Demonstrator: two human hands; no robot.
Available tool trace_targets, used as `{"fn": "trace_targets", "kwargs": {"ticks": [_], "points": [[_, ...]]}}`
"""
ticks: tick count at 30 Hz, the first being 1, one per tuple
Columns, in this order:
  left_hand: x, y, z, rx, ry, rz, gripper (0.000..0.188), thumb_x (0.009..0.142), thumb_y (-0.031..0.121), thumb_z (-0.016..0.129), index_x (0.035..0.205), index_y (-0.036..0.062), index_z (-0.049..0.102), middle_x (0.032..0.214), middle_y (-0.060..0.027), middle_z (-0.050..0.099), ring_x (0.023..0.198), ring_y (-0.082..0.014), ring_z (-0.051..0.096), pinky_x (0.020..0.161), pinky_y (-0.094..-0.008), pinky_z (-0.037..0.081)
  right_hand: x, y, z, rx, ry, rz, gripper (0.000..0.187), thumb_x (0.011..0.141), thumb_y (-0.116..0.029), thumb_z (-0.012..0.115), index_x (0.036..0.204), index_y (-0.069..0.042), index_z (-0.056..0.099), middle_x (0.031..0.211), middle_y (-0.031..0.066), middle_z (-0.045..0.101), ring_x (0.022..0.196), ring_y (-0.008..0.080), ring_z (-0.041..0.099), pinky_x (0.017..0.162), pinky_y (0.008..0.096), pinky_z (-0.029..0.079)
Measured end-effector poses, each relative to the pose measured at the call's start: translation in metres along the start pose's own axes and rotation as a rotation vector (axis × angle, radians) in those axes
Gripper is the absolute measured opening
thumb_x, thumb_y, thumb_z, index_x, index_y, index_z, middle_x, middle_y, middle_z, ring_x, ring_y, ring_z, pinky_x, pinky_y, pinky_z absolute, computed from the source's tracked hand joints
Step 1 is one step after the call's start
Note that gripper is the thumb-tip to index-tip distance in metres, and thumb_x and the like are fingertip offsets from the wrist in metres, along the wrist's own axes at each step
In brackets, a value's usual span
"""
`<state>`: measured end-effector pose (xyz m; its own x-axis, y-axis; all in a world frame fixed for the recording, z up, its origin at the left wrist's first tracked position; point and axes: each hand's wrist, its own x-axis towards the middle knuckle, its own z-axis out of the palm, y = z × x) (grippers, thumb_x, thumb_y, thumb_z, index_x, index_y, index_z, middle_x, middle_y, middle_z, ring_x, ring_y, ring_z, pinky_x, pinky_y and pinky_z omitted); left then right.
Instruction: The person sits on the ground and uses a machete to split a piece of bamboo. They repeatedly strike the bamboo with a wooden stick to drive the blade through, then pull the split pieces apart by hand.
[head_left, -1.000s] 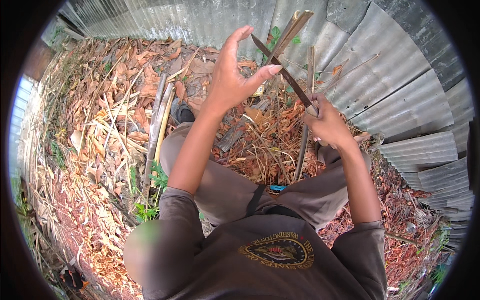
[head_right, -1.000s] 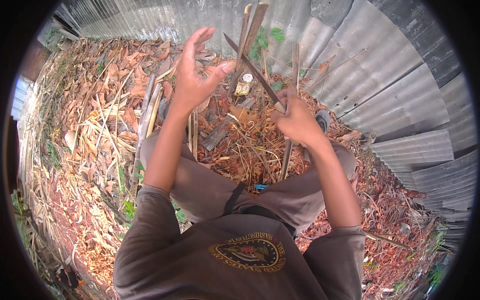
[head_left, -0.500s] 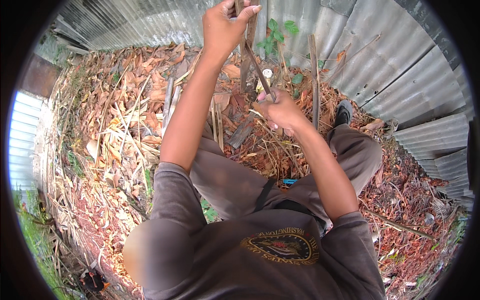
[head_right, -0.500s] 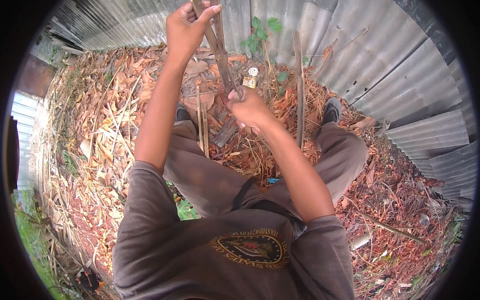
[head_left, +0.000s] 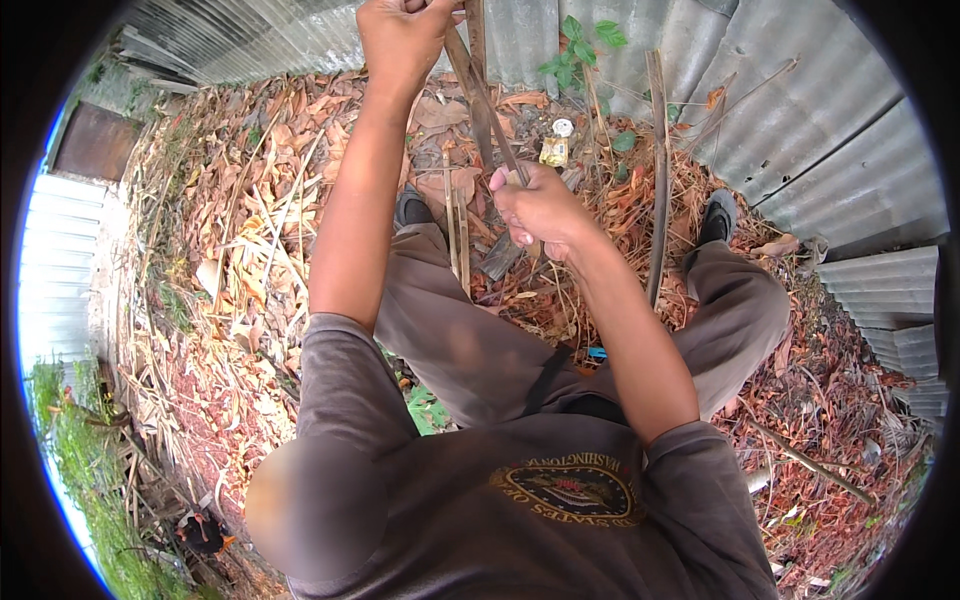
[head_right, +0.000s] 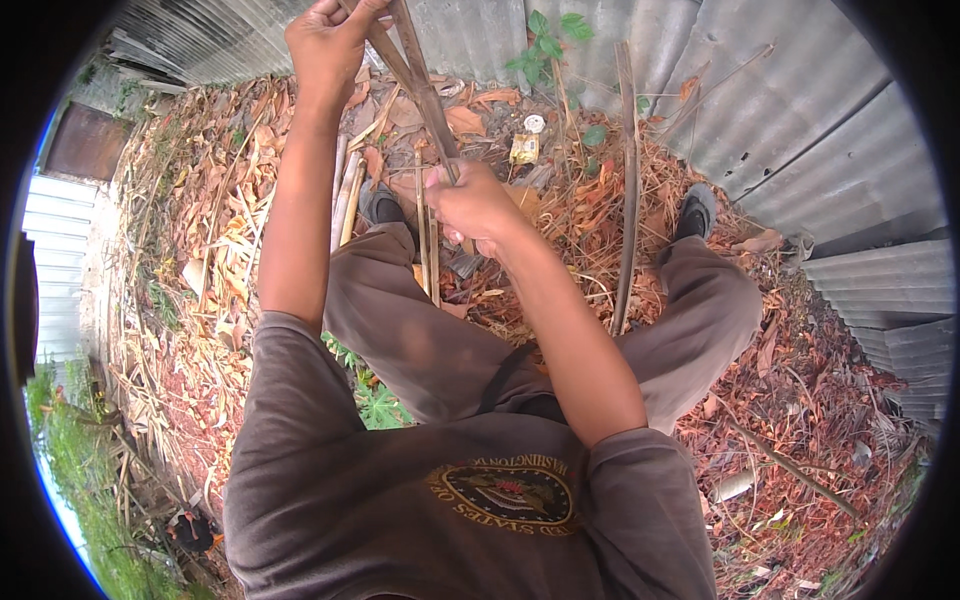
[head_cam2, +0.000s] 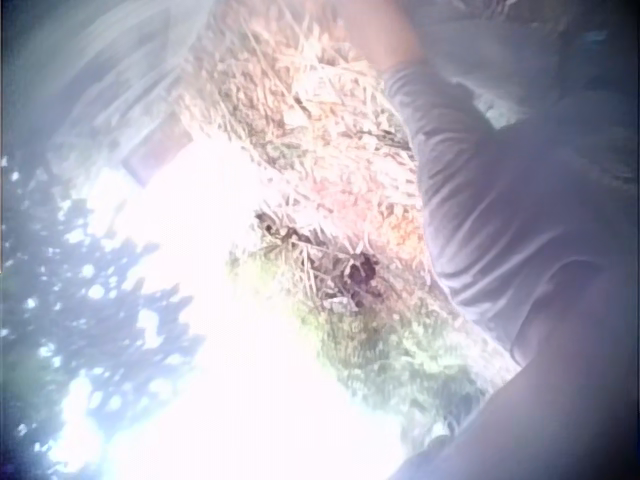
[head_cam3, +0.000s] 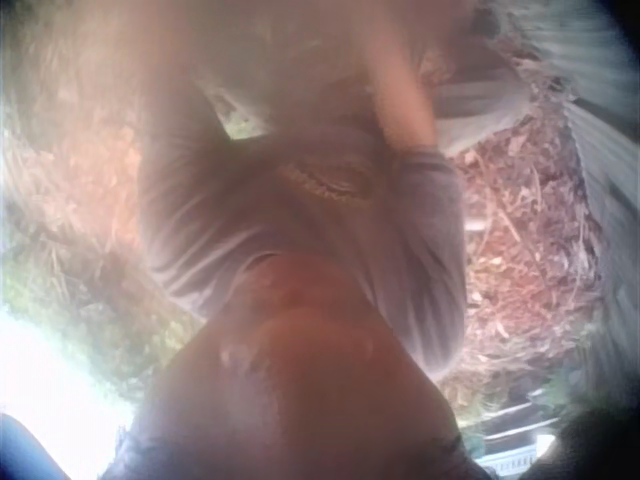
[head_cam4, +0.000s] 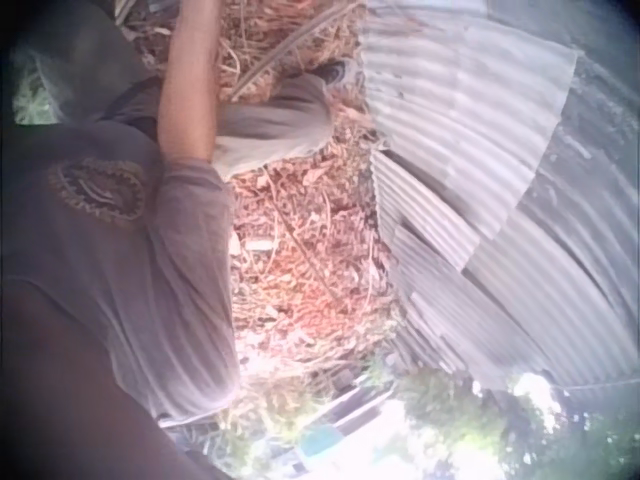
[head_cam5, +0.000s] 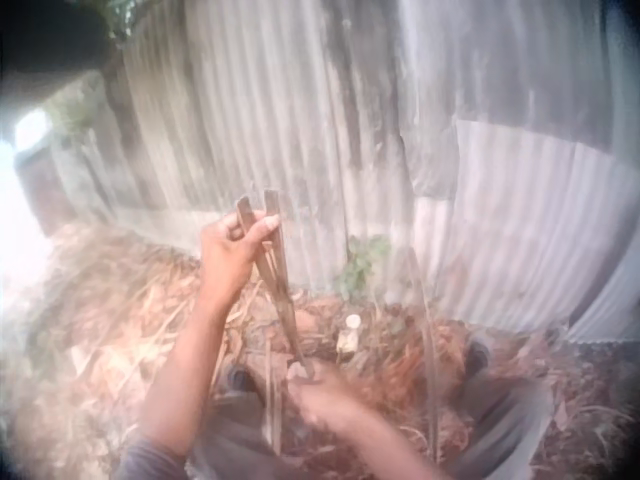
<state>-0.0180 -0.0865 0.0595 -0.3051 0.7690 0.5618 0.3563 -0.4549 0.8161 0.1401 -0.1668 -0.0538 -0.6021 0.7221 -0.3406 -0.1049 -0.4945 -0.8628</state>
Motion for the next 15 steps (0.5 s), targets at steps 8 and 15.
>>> {"fn": "trace_targets", "kwargs": {"ticks": [8,15], "points": [[0.003,0.002,-0.017,0.117,-0.003,0.062,0.024,0.083,0.017,0.076,0.093,-0.0038,0.071,0.080,-0.0059,0.069,0.073,-0.0118,0.064,0.064,-0.0263,0.051,0.009,0.007,0.008,0.059,-0.036,-0.004,0.006,0.089,-0.006,0.057,0.089,-0.005,0.051,0.058,-0.0017,0.043,0.041,0.0065,0.034,0.036,0.0263,0.030],[0.002,-0.003,-0.041,0.096,0.154,-0.017,0.024,0.083,0.018,0.077,0.091,-0.0033,0.071,0.081,-0.0065,0.070,0.068,-0.0115,0.063,0.060,-0.0244,0.051,0.030,0.018,-0.003,-0.282,0.065,-0.073,0.026,0.081,-0.004,0.058,0.106,0.000,0.052,0.076,0.0092,0.053,0.058,0.0175,0.049,0.058,0.0336,0.041]]}}
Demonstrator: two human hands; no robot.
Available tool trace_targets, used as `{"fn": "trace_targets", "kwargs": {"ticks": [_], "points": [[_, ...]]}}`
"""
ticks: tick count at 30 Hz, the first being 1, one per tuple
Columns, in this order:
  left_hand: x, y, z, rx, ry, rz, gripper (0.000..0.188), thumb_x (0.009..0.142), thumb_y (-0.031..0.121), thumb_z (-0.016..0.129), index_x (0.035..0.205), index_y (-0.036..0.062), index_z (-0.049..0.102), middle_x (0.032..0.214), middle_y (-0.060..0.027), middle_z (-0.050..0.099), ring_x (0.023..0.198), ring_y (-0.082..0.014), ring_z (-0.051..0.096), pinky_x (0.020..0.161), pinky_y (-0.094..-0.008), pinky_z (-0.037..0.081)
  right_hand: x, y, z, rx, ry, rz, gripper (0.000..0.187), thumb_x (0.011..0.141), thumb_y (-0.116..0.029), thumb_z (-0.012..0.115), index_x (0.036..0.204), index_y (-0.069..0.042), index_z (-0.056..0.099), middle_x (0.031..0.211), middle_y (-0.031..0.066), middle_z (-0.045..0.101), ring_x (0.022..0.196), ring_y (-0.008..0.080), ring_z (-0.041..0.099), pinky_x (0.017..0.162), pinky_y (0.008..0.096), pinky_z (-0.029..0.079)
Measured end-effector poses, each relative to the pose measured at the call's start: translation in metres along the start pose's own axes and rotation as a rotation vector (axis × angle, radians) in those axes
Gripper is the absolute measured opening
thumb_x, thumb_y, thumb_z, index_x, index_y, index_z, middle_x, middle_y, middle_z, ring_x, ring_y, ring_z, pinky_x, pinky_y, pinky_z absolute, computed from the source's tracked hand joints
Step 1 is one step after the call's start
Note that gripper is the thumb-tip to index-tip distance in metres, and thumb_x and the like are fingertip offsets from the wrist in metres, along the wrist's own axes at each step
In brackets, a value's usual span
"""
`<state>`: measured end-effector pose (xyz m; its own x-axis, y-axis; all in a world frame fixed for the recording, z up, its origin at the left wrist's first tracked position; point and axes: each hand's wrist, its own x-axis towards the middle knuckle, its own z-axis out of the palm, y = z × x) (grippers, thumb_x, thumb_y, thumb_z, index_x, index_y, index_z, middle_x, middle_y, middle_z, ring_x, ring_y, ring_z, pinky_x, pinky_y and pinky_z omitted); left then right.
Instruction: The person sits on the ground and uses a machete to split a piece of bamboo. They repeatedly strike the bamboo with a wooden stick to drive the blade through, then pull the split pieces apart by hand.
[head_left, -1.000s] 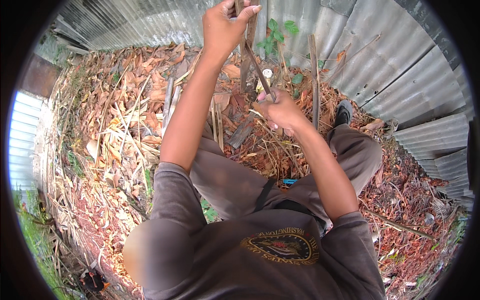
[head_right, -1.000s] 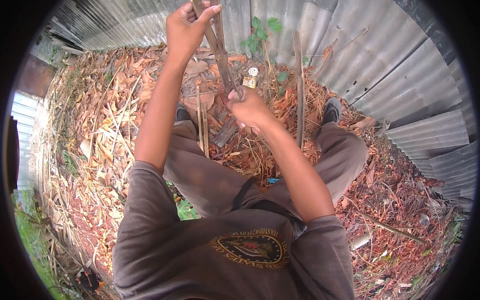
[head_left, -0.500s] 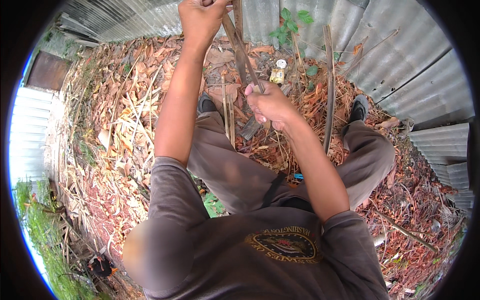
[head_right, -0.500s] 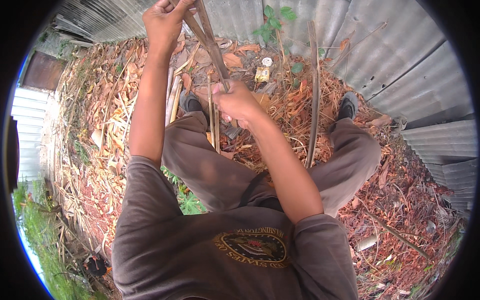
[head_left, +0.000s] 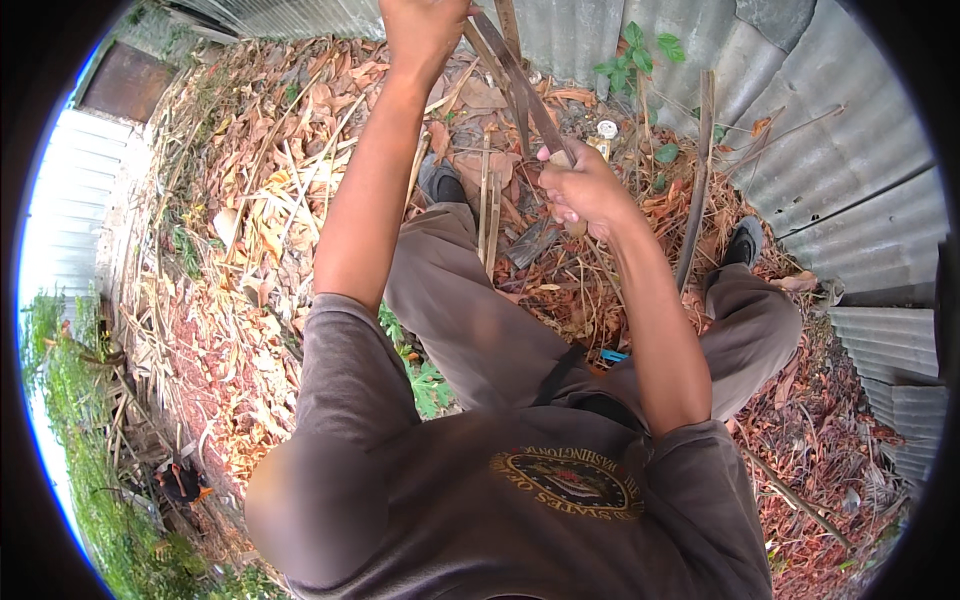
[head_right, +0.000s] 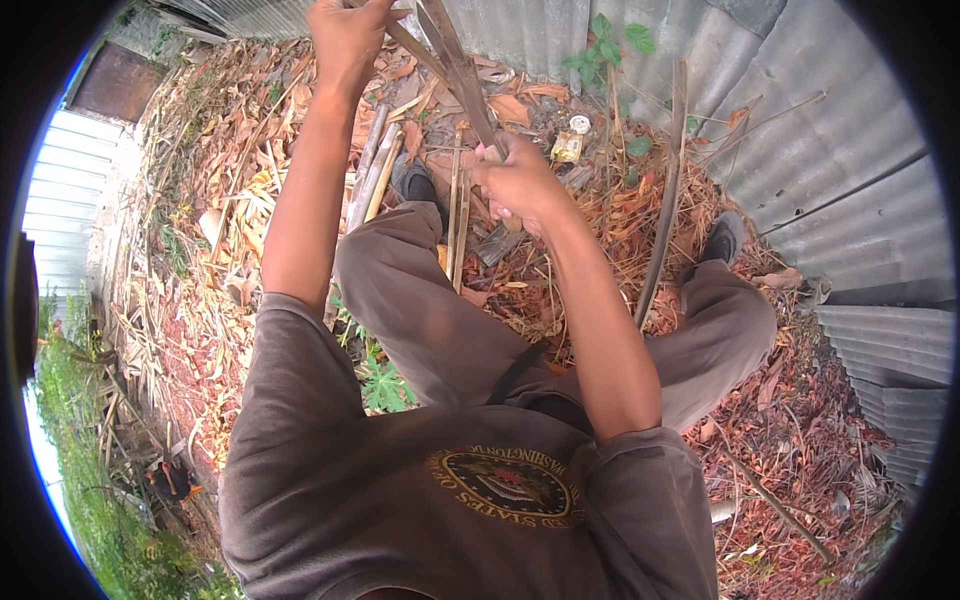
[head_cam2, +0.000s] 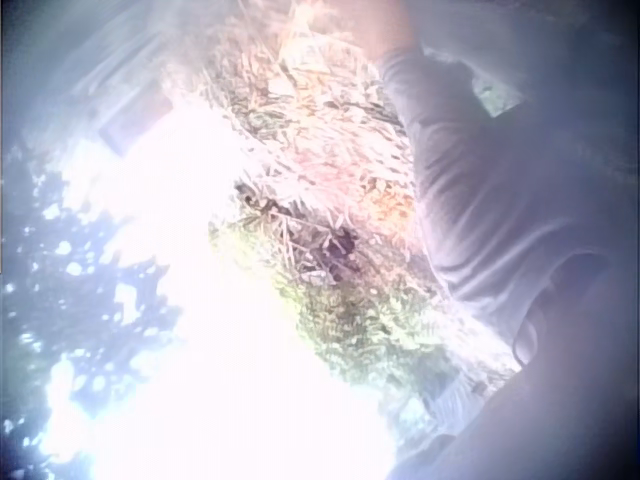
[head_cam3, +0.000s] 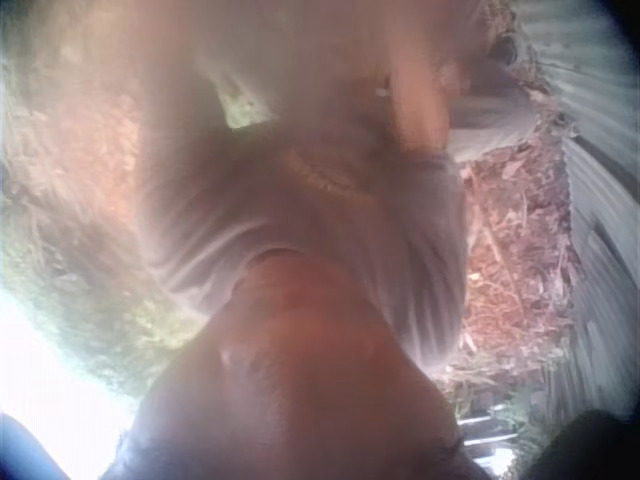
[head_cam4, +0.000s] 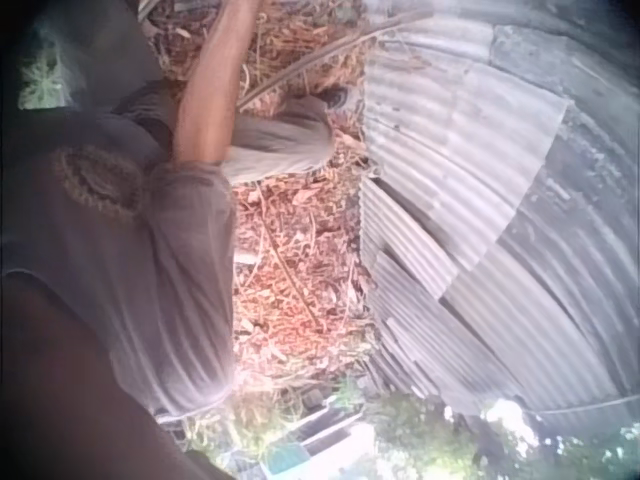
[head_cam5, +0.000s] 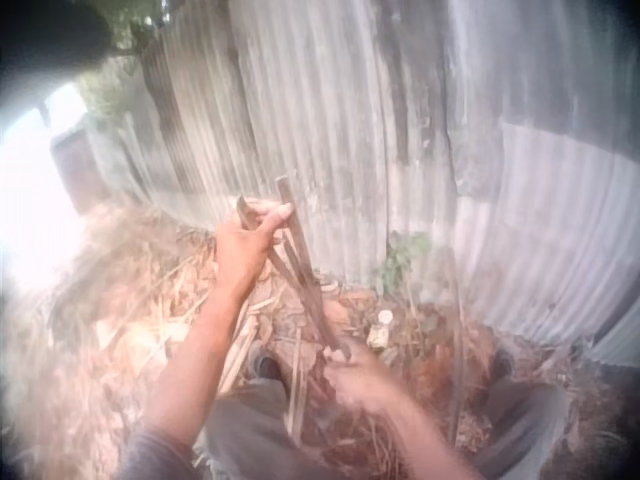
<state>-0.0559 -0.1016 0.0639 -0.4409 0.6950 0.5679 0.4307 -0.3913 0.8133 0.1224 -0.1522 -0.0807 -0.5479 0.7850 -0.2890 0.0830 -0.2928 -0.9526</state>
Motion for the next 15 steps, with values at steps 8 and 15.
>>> {"fn": "trace_targets", "kwargs": {"ticks": [8,15], "points": [[-0.001,0.001,0.003,-0.054,-0.077,0.001,0.029,0.083,0.019,0.076,0.096,-0.0060,0.070,0.086,-0.0103,0.071,0.076,-0.0146,0.067,0.063,-0.0263,0.054,0.027,0.017,-0.016,-0.514,0.189,-0.125,0.045,0.077,-0.012,0.062,0.117,0.004,0.051,0.097,0.0195,0.063,0.083,0.0276,0.063,0.075,0.0368,0.050],[0.006,-0.004,-0.021,0.080,-0.046,0.015,0.028,0.088,0.022,0.071,0.098,-0.0049,0.070,0.086,-0.0093,0.071,0.075,-0.0141,0.066,0.069,-0.0276,0.053,0.034,0.036,0.032,-0.483,0.248,-0.193,0.040,0.076,-0.014,0.065,0.111,0.000,0.054,0.097,0.0233,0.065,0.095,0.0404,0.063,0.083,0.0445,0.049]]}}
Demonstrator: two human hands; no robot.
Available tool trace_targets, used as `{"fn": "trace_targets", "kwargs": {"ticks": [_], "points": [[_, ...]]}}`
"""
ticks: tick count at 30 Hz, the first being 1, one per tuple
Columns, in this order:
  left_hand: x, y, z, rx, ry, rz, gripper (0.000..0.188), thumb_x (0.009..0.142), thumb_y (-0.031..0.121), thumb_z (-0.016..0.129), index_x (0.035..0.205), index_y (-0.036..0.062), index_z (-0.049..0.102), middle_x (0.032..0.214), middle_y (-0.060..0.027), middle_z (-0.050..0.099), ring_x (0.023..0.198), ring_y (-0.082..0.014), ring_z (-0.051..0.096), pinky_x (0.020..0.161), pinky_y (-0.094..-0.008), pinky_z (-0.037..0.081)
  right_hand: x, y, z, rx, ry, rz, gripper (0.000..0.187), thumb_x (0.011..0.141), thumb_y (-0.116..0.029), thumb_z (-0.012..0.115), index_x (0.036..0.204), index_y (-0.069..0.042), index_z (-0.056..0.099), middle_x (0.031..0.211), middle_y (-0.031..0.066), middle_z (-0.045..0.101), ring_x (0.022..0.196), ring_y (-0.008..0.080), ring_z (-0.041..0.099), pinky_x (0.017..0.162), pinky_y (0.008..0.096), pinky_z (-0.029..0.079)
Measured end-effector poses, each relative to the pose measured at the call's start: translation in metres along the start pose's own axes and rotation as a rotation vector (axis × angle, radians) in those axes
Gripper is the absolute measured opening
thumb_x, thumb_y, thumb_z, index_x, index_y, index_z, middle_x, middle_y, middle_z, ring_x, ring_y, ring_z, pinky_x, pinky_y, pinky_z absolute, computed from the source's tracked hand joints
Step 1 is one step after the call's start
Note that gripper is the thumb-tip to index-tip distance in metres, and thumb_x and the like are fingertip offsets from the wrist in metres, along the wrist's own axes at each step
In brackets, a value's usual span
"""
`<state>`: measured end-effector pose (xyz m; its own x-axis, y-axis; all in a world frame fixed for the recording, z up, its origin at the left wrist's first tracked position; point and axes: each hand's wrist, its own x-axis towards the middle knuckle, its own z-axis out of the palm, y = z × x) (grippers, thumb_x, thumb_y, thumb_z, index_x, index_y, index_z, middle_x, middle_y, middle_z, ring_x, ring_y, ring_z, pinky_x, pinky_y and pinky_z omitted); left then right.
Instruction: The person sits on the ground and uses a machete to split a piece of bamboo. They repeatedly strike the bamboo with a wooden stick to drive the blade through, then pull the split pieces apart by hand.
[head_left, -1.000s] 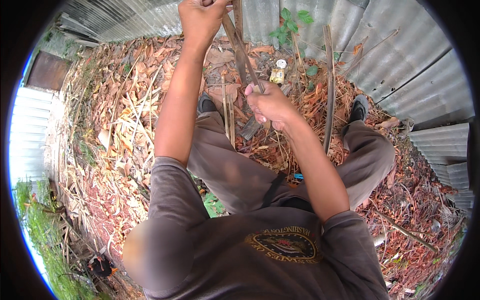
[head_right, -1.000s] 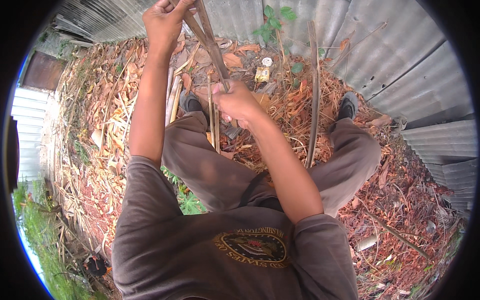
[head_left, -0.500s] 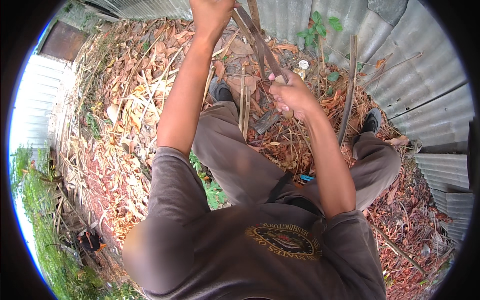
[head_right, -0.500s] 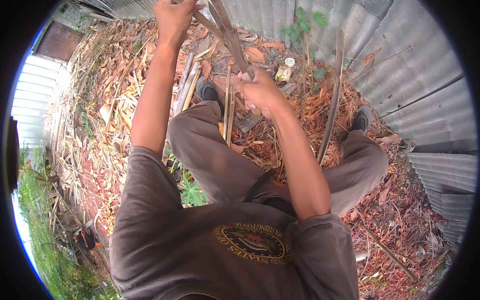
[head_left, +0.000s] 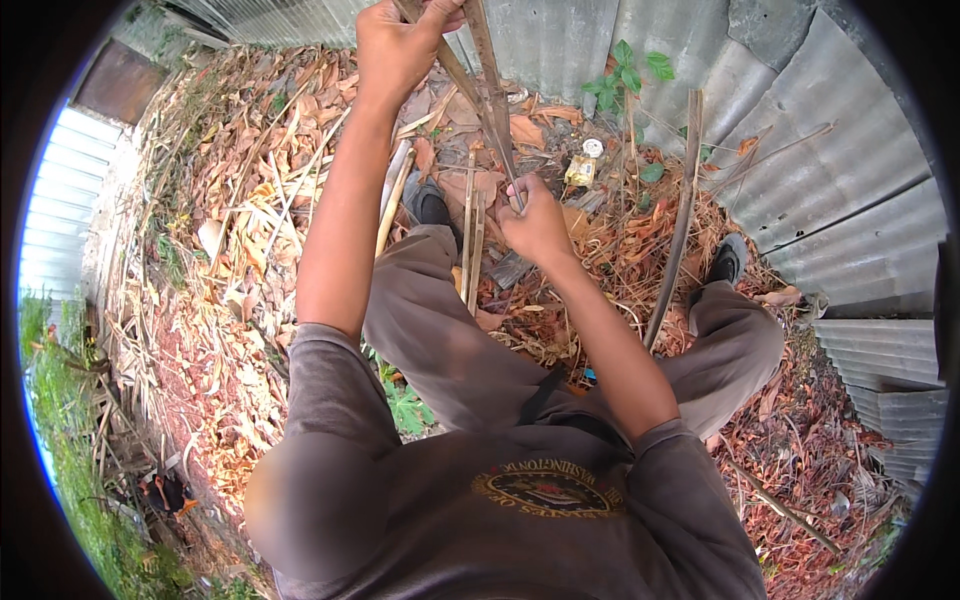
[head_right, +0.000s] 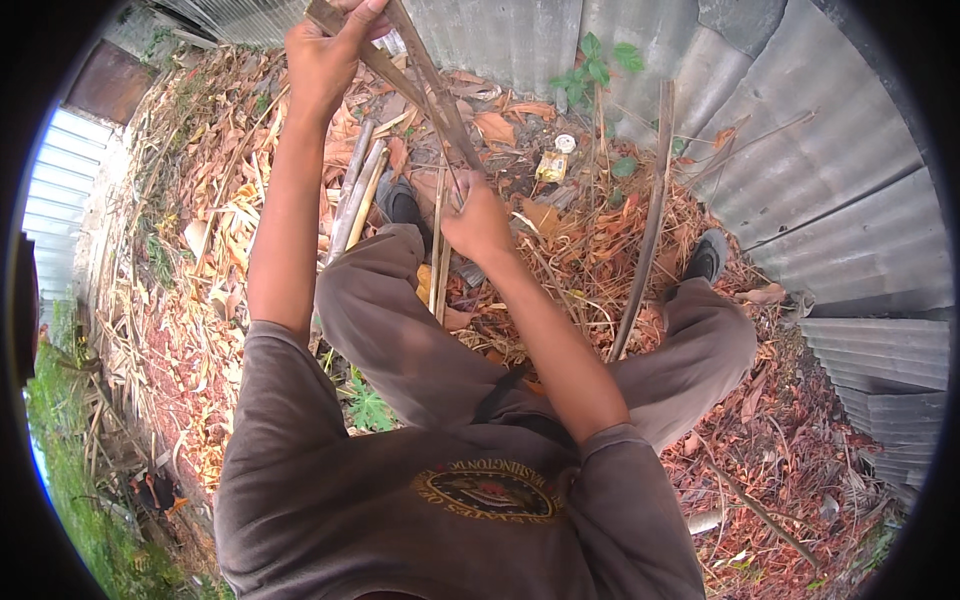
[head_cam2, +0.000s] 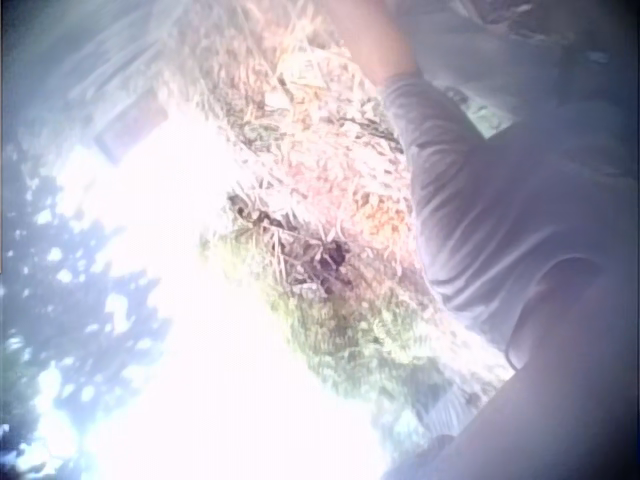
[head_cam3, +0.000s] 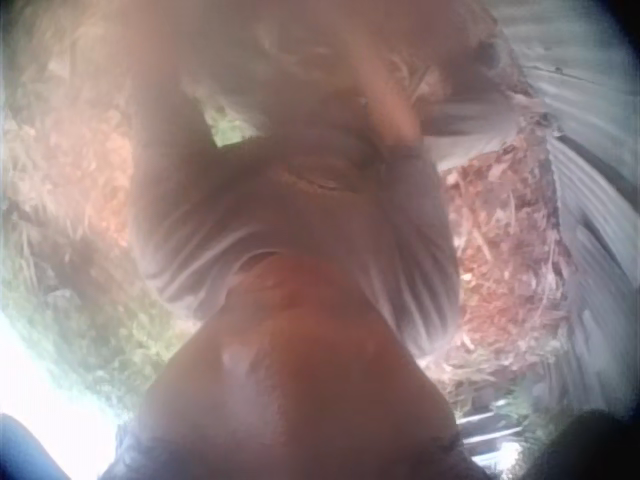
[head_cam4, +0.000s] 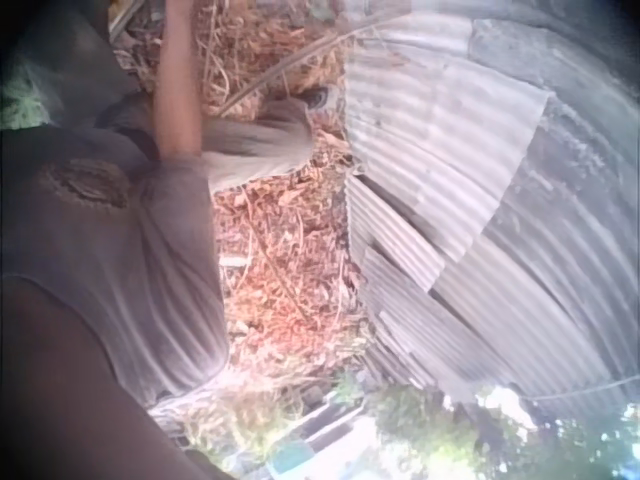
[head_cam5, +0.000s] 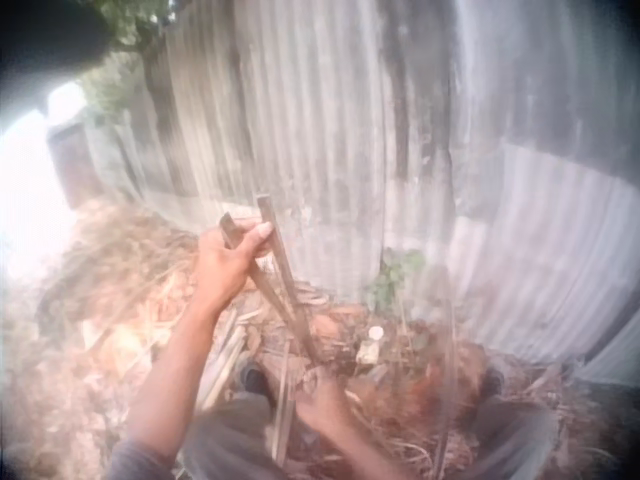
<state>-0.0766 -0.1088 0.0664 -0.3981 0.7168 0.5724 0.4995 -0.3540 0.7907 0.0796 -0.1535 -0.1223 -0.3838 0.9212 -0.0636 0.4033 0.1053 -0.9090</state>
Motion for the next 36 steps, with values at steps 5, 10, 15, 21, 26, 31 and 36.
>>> {"fn": "trace_targets", "kwargs": {"ticks": [5,10,15,21,26,31,36], "points": [[-0.002,-0.005,-0.007,0.014,0.021,0.070,0.026,0.088,0.020,0.071,0.096,-0.0043,0.070,0.085,-0.0068,0.071,0.073,-0.0122,0.064,0.066,-0.0260,0.051,0.003,0.026,0.023,0.018,0.052,-0.033,0.039,0.075,-0.013,0.065,0.111,-0.002,0.053,0.093,0.0233,0.065,0.089,0.0401,0.064,0.080,0.0466,0.050],[-0.008,-0.007,-0.008,-0.047,0.014,0.028,0.025,0.087,0.017,0.072,0.097,-0.0054,0.070,0.084,-0.0079,0.071,0.075,-0.0149,0.067,0.068,-0.0263,0.054,0.004,0.030,0.026,0.060,0.028,-0.008,0.034,0.077,-0.013,0.065,0.107,-0.003,0.053,0.083,0.0197,0.065,0.077,0.0388,0.065,0.072,0.0453,0.050],[-0.015,0.000,-0.004,-0.012,-0.012,0.033,0.024,0.086,0.017,0.073,0.098,-0.0044,0.071,0.082,-0.0098,0.071,0.074,-0.0145,0.068,0.067,-0.0263,0.056,0.040,0.134,0.066,-0.202,-0.085,0.175,0.032,0.077,-0.017,0.066,0.101,0.001,0.055,0.081,0.0215,0.066,0.077,0.0417,0.066,0.071,0.0455,0.052],[-0.016,-0.003,-0.008,-0.021,0.062,0.090,0.027,0.088,0.018,0.071,0.100,-0.0066,0.070,0.083,-0.0126,0.071,0.074,-0.0159,0.069,0.065,-0.0265,0.057,0.047,0.128,0.049,0.656,-0.449,0.571,0.012,0.084,-0.009,0.058,0.093,-0.002,0.059,0.061,0.0028,0.049,0.042,0.0137,0.043,0.046,0.0349,0.041],[-0.012,-0.008,-0.004,-0.171,0.046,0.032,0.035,0.092,0.021,0.066,0.108,-0.0092,0.064,0.095,-0.0175,0.070,0.077,-0.0207,0.070,0.066,-0.0303,0.060,0.046,0.114,0.064,0.253,-0.291,0.519,0.023,0.081,-0.014,0.059,0.099,0.000,0.060,0.073,0.0140,0.063,0.054,0.0237,0.061,0.059,0.0410,0.051],[-0.005,-0.038,-0.035,-0.396,-0.178,-0.041,0.081,0.085,0.054,0.064,0.130,-0.0091,0.042,0.118,-0.0307,0.057,0.111,-0.0405,0.060,0.095,-0.0561,0.050,0.053,0.115,0.076,-0.086,-0.179,0.337,0.042,0.076,-0.018,0.063,0.113,0.002,0.060,0.109,0.0249,0.065,0.105,0.0388,0.062,0.089,0.0429,0.050],[-0.012,-0.059,-0.035,-0.839,-0.133,0.181,0.052,0.092,0.031,0.066,0.117,-0.0119,0.050,0.100,-0.0312,0.064,0.088,-0.0420,0.068,0.081,-0.0518,0.060,0.058,0.108,0.072,-0.166,-0.190,0.308,0.042,0.075,-0.017,0.064,0.112,0.001,0.060,0.106,0.0248,0.066,0.102,0.0383,0.064,0.088,0.0440,0.051]]}}
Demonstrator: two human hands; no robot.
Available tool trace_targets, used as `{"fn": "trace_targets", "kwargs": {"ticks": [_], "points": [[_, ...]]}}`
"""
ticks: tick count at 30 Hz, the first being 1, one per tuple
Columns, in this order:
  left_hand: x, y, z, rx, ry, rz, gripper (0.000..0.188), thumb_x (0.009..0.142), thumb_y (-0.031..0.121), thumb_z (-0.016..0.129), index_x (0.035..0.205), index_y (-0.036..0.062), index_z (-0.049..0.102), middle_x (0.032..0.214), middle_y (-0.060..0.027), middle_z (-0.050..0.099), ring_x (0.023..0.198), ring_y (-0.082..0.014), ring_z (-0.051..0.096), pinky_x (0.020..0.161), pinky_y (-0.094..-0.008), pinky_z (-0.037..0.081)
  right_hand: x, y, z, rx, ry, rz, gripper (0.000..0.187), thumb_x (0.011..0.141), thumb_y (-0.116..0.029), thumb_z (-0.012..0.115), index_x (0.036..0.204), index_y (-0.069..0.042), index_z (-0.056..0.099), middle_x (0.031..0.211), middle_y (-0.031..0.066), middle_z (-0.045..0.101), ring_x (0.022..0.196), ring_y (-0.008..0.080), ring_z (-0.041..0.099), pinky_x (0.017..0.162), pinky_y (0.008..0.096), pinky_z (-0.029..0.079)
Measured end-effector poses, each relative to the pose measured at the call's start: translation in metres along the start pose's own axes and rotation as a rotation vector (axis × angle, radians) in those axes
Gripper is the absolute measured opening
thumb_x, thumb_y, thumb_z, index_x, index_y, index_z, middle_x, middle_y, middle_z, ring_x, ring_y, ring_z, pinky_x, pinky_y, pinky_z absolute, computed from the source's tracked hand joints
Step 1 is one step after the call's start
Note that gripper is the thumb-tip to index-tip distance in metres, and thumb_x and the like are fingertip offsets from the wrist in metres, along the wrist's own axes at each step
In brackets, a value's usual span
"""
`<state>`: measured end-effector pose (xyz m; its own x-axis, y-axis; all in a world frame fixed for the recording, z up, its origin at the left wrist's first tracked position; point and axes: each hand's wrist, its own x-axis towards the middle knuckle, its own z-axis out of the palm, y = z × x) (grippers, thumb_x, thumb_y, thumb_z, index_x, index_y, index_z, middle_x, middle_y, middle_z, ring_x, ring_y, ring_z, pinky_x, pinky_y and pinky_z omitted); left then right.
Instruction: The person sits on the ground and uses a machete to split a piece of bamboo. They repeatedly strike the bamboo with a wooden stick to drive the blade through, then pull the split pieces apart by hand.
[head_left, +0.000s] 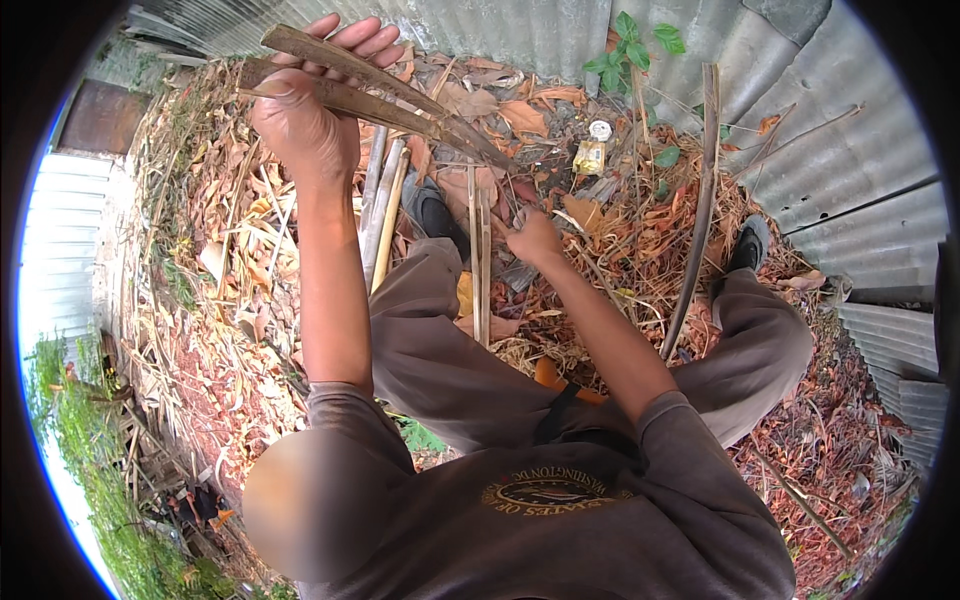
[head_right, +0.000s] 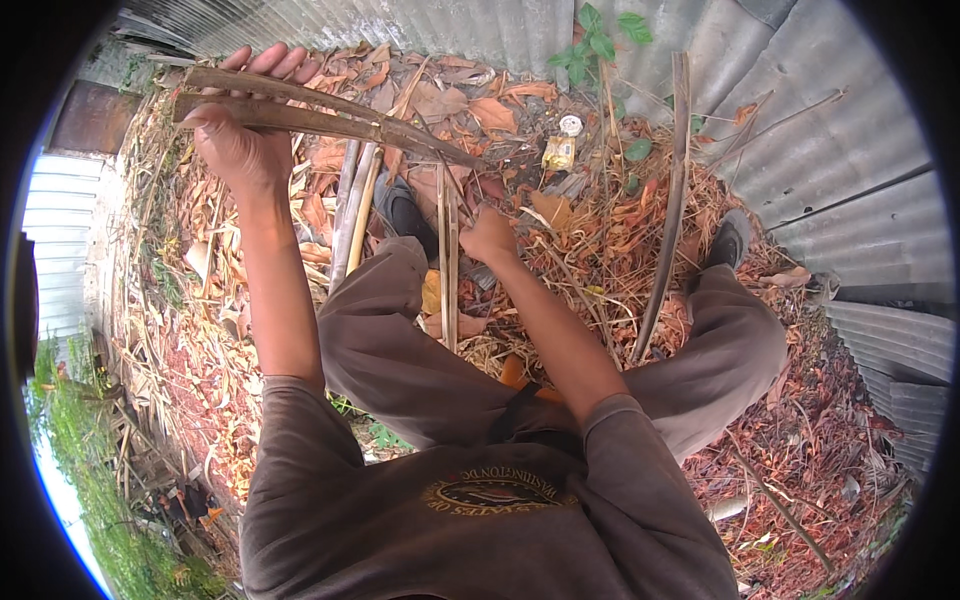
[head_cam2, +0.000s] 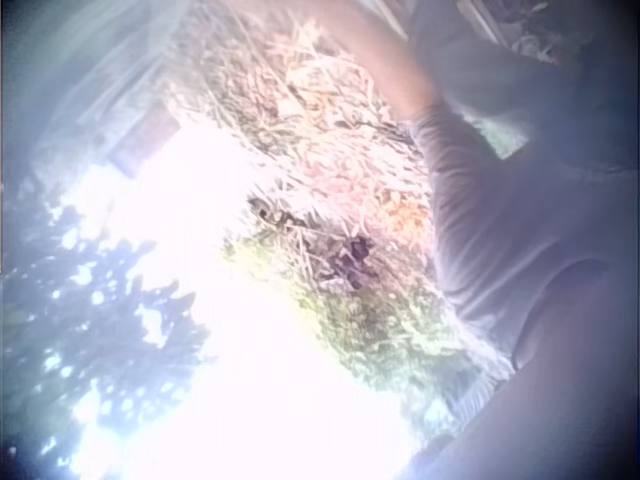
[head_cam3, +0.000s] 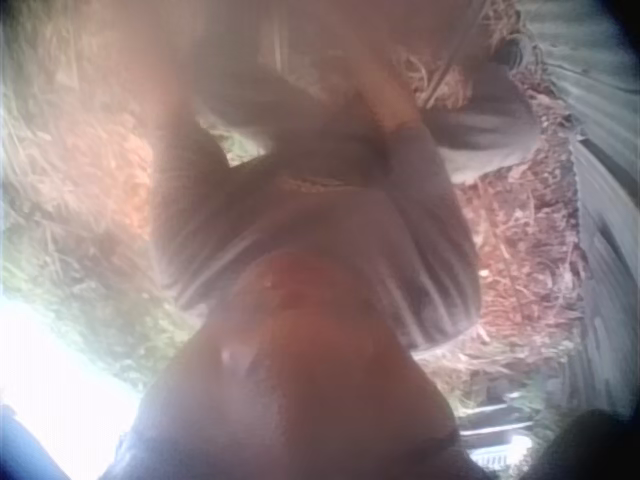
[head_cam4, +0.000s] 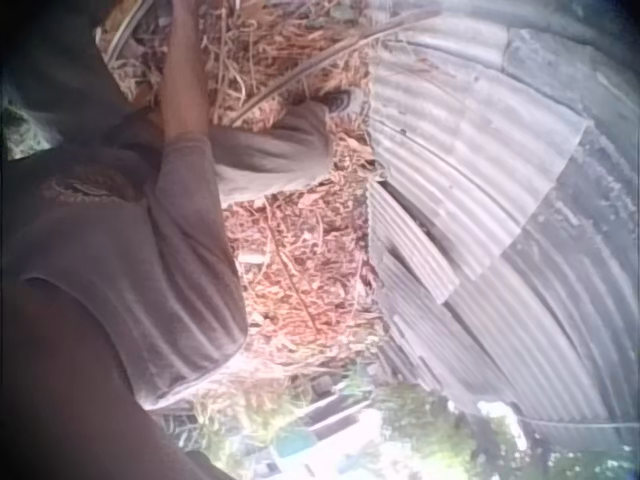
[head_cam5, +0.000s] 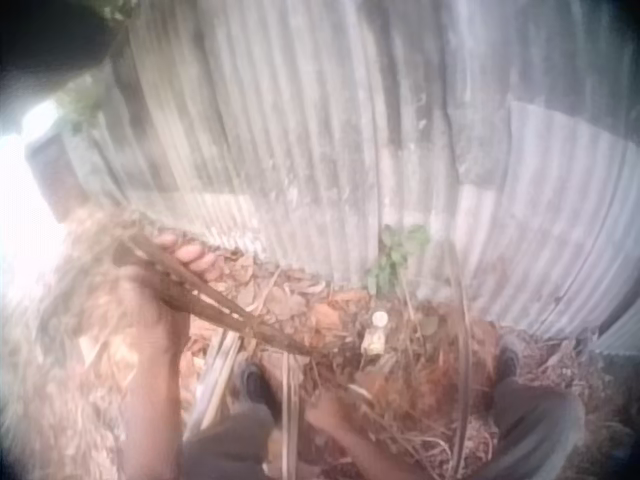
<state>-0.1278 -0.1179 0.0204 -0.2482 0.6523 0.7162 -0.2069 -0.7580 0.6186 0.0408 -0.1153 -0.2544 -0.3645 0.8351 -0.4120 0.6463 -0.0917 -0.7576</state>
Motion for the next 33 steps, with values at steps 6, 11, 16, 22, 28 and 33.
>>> {"fn": "trace_targets", "kwargs": {"ticks": [6,11,16,22,28,33], "points": [[0.007,0.009,0.042,0.394,0.096,0.056,0.038,0.093,0.016,0.063,0.114,-0.0131,0.050,0.104,-0.0328,0.062,0.089,-0.0406,0.068,0.076,-0.0500,0.061,-0.002,0.017,-0.003,-0.055,0.096,-0.073,0.045,0.077,-0.018,0.066,0.117,-0.001,0.056,0.101,0.0245,0.067,0.097,0.0397,0.065,0.085,0.0451,0.051],[0.042,0.063,0.056,0.025,-0.122,0.094,0.049,0.093,0.025,0.064,0.117,-0.0133,0.047,0.107,-0.0325,0.061,0.096,-0.0439,0.065,0.082,-0.0548,0.059,-0.072,-0.021,-0.058,-0.056,0.053,-0.134,0.044,0.078,-0.017,0.066,0.116,0.000,0.053,0.098,0.0228,0.067,0.094,0.0396,0.066,0.085,0.0447,0.052],[0.022,0.086,0.132,0.303,-0.086,0.247,0.049,0.097,0.043,0.052,0.114,-0.0023,0.053,0.091,-0.0178,0.067,0.076,-0.0241,0.070,0.062,-0.0320,0.063,-0.146,-0.007,-0.094,-0.011,0.000,-0.110,0.046,0.077,-0.016,0.066,0.117,0.003,0.052,0.094,0.0251,0.066,0.089,0.0391,0.066,0.082,0.0441,0.051],[-0.013,0.040,0.134,0.262,-0.064,-0.102,0.044,0.094,0.038,0.060,0.107,-0.0037,0.058,0.094,-0.0206,0.068,0.081,-0.0268,0.071,0.069,-0.0366,0.062,-0.137,0.080,-0.064,-0.004,0.071,-0.079,0.040,0.076,-0.012,0.064,0.110,0.005,0.053,0.092,0.0228,0.065,0.086,0.0363,0.064,0.080,0.0420,0.050],[-0.019,0.031,0.142,0.355,-0.002,-0.190,0.036,0.095,0.027,0.063,0.106,-0.0070,0.061,0.096,-0.0187,0.069,0.082,-0.0251,0.071,0.074,-0.0354,0.061,-0.114,0.147,-0.032,-0.089,0.052,0.066,0.035,0.079,-0.011,0.060,0.108,0.007,0.054,0.094,0.0210,0.064,0.081,0.0344,0.063,0.074,0.0424,0.048],[-0.013,0.037,0.144,0.376,0.049,-0.212,0.031,0.093,0.022,0.065,0.106,-0.0063,0.061,0.095,-0.0174,0.069,0.081,-0.0239,0.070,0.072,-0.0347,0.061,-0.101,0.167,-0.018,-0.049,-0.073,0.123,0.030,0.082,-0.012,0.059,0.106,0.005,0.057,0.087,0.0190,0.063,0.073,0.0317,0.063,0.067,0.0414,0.048]]}}
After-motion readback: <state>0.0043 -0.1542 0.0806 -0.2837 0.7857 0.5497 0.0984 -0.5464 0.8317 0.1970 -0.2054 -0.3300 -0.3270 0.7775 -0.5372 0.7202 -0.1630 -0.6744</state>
